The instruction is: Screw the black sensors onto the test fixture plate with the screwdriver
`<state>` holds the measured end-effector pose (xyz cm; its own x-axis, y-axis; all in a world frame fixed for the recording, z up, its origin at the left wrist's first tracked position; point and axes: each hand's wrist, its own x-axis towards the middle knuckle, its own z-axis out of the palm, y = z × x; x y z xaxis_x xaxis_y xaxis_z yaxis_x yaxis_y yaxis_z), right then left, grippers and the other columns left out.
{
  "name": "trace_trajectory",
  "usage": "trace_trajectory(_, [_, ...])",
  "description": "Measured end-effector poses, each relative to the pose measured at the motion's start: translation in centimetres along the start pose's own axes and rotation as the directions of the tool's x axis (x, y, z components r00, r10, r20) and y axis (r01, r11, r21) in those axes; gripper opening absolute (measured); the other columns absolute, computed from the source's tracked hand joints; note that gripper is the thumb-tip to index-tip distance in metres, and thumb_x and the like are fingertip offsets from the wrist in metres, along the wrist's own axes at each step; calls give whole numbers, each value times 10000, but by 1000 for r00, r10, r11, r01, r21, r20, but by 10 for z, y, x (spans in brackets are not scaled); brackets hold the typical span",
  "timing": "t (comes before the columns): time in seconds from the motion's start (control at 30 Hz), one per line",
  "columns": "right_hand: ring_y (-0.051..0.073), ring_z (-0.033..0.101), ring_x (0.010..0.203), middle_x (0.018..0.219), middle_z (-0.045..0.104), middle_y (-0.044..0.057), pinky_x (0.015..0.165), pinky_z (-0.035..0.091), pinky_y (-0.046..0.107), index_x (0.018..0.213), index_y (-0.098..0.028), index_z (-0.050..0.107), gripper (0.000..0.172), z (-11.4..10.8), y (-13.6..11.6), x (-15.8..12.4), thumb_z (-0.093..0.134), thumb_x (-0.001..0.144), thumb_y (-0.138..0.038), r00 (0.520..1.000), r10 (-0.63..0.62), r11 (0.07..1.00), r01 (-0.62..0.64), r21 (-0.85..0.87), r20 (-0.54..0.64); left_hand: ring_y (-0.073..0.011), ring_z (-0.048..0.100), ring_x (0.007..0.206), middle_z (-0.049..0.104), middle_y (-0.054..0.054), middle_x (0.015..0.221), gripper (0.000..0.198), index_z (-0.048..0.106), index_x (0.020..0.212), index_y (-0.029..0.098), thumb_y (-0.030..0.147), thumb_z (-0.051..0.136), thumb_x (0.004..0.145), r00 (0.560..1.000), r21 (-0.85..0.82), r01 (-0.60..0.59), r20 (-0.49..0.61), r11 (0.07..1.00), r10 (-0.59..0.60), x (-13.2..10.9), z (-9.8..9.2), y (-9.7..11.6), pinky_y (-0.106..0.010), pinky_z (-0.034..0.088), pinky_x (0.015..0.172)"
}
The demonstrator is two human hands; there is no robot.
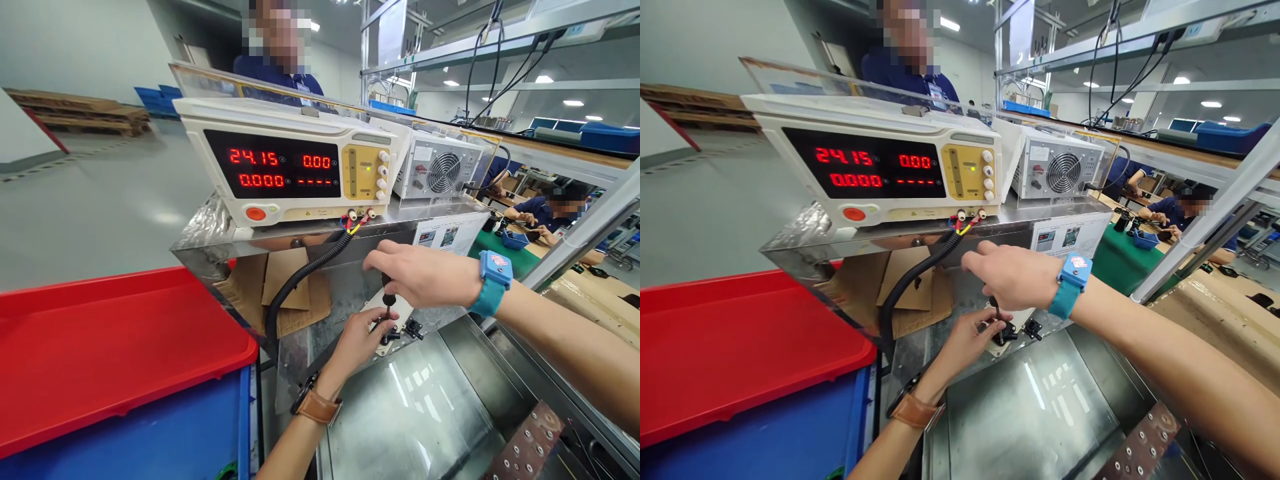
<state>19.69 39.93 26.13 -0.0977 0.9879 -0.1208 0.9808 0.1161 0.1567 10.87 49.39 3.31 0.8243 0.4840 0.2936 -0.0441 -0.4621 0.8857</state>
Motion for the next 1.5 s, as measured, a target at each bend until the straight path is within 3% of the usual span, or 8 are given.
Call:
trace_trajectory(0.2, [284,669,853,946,687,171,652,417,330,1054,-104,606,507,6,-15,5,409,1014,-570,939,322,940,-332,-80,-120,-165,626,708,731,28,768,175,647,727,209,336,738,806,984,221,146,-135,964,-118,4,4,10,-273,365,664])
trace_trajectory(0.4, [145,618,841,1138,621,81,692,415,263,1117,-161,595,179,-1,-5,-4,549,947,-128,999,29,994,-31,103,24,-159,603,788,674,45,849,261,580,832,212,362,786,773,977,277,170,-172,946,-126,-10,8,6,-262,363,696])
trace_trajectory(0.6, [181,593,739,1002,622,118,603,356,304,1085,-110,594,281,10,-7,-8,459,1026,-350,974,194,979,-199,-38,-118,-203,641,935,684,-19,971,93,644,972,207,267,576,953,990,523,144,-74,840,-123,-35,32,-16,-303,391,749])
trace_trajectory(0.73, [156,596,774,1101,604,86,613,353,293,1153,-147,570,197,14,-6,-14,537,968,-208,993,68,998,-67,12,-98,-226,648,959,684,-30,978,149,640,957,195,278,519,987,978,601,207,-153,772,-143,-38,50,-17,-320,399,745])
trace_trajectory(0.87, [167,580,717,982,622,82,582,328,303,1053,-142,593,275,14,-5,-20,491,1014,-395,970,205,978,-208,-7,-131,-228,645,980,677,-37,987,165,638,983,191,279,499,999,956,618,276,-256,736,-143,-39,59,-16,-320,406,751])
trace_trajectory(1.27, [155,577,844,1159,577,88,705,413,292,1199,-140,554,294,22,7,-20,543,909,-93,986,23,992,-2,126,-166,-221,625,928,656,-31,922,235,576,857,195,383,520,986,932,574,344,-305,743,-195,-34,62,-21,-308,334,665])
trace_trajectory(1.4, [155,546,697,1029,601,100,597,343,305,1069,-123,596,239,25,11,-20,484,1005,-325,962,196,981,-193,31,-192,-213,618,952,659,-21,954,149,584,903,205,337,559,968,942,541,320,-272,778,-198,-33,59,-21,-298,330,677])
trace_trajectory(1.5, [150,558,750,1075,602,87,624,349,295,1119,-143,578,185,25,13,-21,470,969,-161,977,93,995,-86,49,-190,-199,620,932,660,-17,949,136,590,905,206,295,523,983,955,543,278,-242,792,-169,-34,58,-24,-297,338,689])
